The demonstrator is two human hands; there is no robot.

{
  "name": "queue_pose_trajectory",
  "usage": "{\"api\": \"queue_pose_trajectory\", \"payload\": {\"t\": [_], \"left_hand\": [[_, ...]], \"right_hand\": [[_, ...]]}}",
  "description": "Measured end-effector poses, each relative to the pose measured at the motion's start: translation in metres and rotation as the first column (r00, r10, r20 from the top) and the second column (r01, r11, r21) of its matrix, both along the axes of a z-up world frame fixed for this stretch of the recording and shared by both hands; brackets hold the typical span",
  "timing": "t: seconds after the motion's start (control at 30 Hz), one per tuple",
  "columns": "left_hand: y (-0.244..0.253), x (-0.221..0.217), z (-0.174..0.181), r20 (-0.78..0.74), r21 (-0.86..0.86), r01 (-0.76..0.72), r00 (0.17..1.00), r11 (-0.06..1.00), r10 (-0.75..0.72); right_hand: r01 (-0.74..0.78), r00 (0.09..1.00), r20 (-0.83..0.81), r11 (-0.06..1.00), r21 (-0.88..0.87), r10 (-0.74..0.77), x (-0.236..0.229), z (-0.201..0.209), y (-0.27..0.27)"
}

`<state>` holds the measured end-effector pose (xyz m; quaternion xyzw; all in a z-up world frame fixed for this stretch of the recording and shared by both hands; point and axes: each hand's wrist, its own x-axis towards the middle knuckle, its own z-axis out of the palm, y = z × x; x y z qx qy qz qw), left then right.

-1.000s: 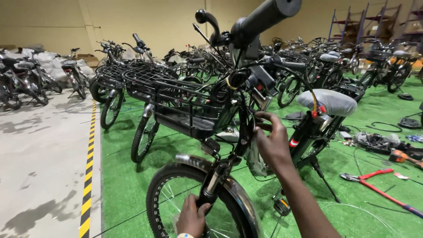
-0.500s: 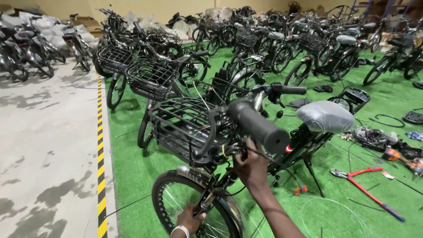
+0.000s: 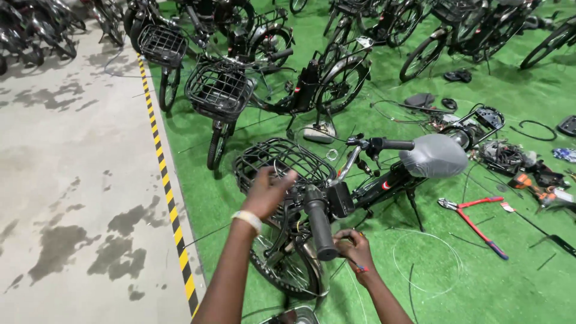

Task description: The person works on the rear wheel hub of an electric bicycle, using a tool to tighten components. They then move to the front wheel to attach and secure a brake cable, using pliers to cut the excess cable. Finally, they adjust the handlebars and organize the brake cable near the front basket.

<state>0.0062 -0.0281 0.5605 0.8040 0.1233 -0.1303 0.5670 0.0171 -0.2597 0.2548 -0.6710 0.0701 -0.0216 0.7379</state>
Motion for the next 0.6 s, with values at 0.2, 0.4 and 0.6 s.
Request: {"api": "queue_pose_trajectory", "payload": {"t": [0.2, 0.4, 0.6], "left_hand": [[-0.055, -0.01, -0.013, -0.074, 0.262, -0.009, 0.997, 0.965, 0.029], [-0.063, -0.021, -0.027, -0.041, 0.253, -0.059, 0.997, 0.966, 0.071], [-0.074, -0.031, -0.018, -0.065, 0.167, -0.092, 0.992, 0.982, 0.105]], "right_hand": [[0.25, 0.873, -0.434, 0.968, 0.01, -0.221, -0.009, 0.091, -0.023], [0.132, 0.991, -0.009, 0.989, -0.064, -0.133, -0.024, 0.223, 0.011], [-0.147, 0.933, 0.18, 0.786, -0.601, 0.312, 0.018, 0.241, 0.056]]}}
